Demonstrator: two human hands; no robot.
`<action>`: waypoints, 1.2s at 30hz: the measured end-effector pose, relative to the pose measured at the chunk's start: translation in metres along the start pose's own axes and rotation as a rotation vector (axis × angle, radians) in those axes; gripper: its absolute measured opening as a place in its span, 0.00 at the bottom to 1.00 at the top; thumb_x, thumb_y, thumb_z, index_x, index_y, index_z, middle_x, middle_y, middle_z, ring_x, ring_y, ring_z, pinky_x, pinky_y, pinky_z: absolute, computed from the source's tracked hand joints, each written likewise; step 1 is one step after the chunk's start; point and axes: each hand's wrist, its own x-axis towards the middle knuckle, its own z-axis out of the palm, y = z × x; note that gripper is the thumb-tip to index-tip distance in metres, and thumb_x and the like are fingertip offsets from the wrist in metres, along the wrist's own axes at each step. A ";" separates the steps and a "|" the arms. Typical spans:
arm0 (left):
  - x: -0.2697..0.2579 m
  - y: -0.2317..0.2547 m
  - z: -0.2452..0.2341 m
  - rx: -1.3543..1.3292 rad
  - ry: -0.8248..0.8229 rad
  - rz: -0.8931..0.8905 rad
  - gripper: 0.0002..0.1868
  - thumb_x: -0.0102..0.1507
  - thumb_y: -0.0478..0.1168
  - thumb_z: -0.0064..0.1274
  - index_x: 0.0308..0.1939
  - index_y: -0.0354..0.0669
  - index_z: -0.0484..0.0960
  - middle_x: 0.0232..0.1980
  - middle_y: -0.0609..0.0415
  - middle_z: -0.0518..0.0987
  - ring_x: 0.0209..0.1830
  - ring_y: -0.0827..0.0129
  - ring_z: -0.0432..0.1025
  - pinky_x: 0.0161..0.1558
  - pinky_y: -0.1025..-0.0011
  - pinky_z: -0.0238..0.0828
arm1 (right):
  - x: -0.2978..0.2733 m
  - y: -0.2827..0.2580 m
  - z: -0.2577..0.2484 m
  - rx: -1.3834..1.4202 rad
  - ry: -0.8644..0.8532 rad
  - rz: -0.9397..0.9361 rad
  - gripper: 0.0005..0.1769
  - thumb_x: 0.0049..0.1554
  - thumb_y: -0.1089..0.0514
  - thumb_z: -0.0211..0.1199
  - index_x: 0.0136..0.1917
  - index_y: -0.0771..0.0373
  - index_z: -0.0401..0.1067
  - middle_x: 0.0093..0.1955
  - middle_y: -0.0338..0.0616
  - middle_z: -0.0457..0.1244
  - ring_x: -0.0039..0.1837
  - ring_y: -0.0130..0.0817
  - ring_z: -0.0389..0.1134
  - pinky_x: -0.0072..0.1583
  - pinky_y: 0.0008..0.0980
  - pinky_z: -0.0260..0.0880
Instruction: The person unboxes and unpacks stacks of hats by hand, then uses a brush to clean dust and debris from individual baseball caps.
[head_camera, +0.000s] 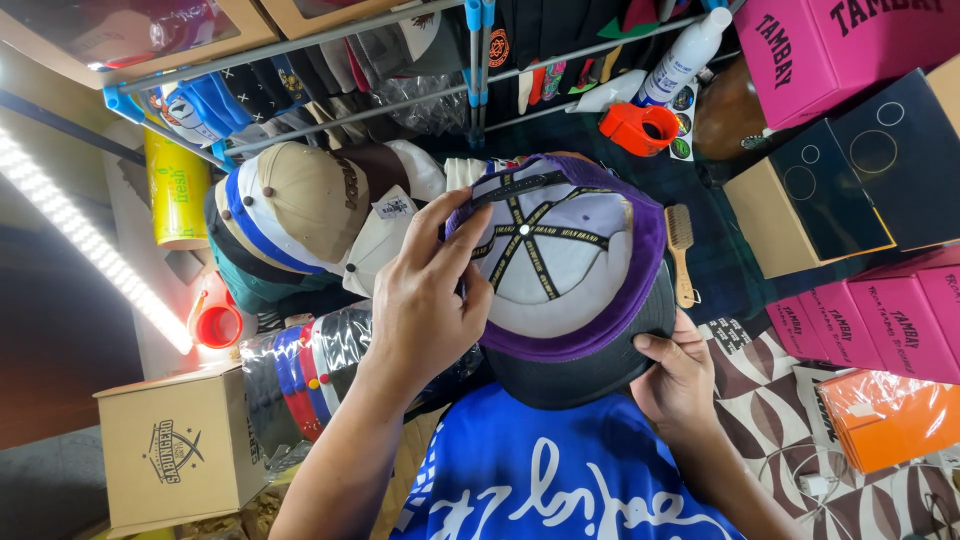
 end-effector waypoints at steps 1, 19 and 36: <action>-0.001 -0.001 0.001 0.001 -0.008 0.020 0.28 0.54 0.25 0.50 0.60 0.36 0.81 0.64 0.36 0.75 0.50 0.41 0.79 0.46 0.52 0.81 | 0.000 -0.002 0.002 0.005 0.001 0.001 0.19 0.50 0.78 0.53 0.56 0.79 0.68 0.51 0.73 0.68 0.56 0.63 0.74 0.55 0.58 0.78; -0.025 0.024 0.061 0.454 0.304 0.274 0.13 0.63 0.41 0.57 0.51 0.56 0.83 0.59 0.48 0.72 0.54 0.50 0.72 0.48 0.60 0.70 | 0.013 -0.011 -0.018 -0.058 -0.131 -0.044 0.17 0.52 0.79 0.54 0.55 0.81 0.70 0.52 0.72 0.68 0.59 0.64 0.73 0.59 0.61 0.77; -0.027 0.075 0.097 0.179 -0.449 0.173 0.34 0.61 0.64 0.51 0.49 0.32 0.82 0.32 0.41 0.82 0.42 0.48 0.79 0.62 0.38 0.62 | 0.060 -0.062 -0.029 -0.121 -0.100 0.018 0.09 0.60 0.70 0.57 0.54 0.78 0.71 0.43 0.60 0.69 0.51 0.47 0.76 0.53 0.46 0.81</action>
